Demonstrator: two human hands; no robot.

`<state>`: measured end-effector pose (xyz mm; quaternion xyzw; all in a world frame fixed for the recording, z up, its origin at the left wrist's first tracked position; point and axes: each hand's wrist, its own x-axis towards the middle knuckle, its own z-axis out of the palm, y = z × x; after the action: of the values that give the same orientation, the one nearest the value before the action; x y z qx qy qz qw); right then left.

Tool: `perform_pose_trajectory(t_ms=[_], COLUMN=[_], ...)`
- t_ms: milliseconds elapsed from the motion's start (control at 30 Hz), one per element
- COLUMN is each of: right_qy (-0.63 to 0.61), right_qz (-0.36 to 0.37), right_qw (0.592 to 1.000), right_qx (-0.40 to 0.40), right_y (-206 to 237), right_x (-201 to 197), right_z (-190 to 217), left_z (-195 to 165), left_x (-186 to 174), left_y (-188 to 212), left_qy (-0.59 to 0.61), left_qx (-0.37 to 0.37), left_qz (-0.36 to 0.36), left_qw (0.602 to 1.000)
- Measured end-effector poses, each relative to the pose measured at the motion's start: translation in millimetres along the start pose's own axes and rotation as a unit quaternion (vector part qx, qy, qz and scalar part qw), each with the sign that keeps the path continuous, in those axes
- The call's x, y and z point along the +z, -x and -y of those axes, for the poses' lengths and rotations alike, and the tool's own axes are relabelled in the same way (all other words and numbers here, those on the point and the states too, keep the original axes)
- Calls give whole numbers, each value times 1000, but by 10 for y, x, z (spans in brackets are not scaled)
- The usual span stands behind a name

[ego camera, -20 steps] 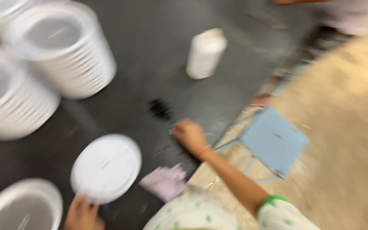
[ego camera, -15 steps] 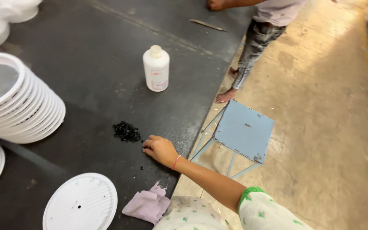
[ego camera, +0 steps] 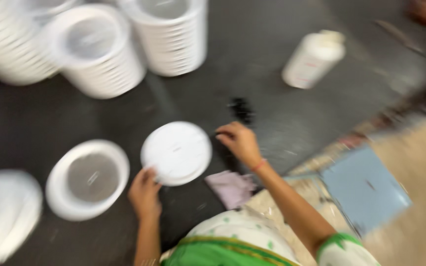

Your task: The person assembles white plastic light fixture diffuser covers at a workbench. They insert small black components into the center hole of each cover, wipe the surface with a cloth, wrap the finished cover in clear plastic film, and stack it with completed units.

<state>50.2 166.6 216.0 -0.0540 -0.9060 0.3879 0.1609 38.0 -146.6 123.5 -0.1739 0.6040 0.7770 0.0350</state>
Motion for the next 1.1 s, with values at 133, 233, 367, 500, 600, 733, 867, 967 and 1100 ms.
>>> perform_pose_trajectory(t_ms=[133,233,367,500,600,733,867,967,1100], right_qy=[-45,-53,3,18,27,45,60,98,116], right_qz=[85,134,181,204,202,203,197,190,199], right_qw=[995,987,978,976,975,974,973,967,960], right_qx=[-39,-75,-104,-80,-89,-91,-108,-138,-158], right_y=[-203,-237,-235,-229,-247,-253,-244,-249,-259], right_x=[379,633,810,860,885,932,962,961,954], right_z=[567,817,981,1023,1037,1052,1092,1128,1165], left_z=[14,-42,-186,-258,-282,-291,-298,-307,-306], left_x=[-51,-57,-95,-95,-99,-120,-146,-164,-168], left_y=[-90,-49,25,30,13,-8,-27,-34,-27], left_qy=[-6,34,44,27,37,41,41,50,44], left_qx=[27,9,7,13,12,11,11,14,8], left_qz=[9,7,-5,-7,-6,-6,-8,-6,-12], left_qw=[1000,999,999,1000,999,999,999,999,999])
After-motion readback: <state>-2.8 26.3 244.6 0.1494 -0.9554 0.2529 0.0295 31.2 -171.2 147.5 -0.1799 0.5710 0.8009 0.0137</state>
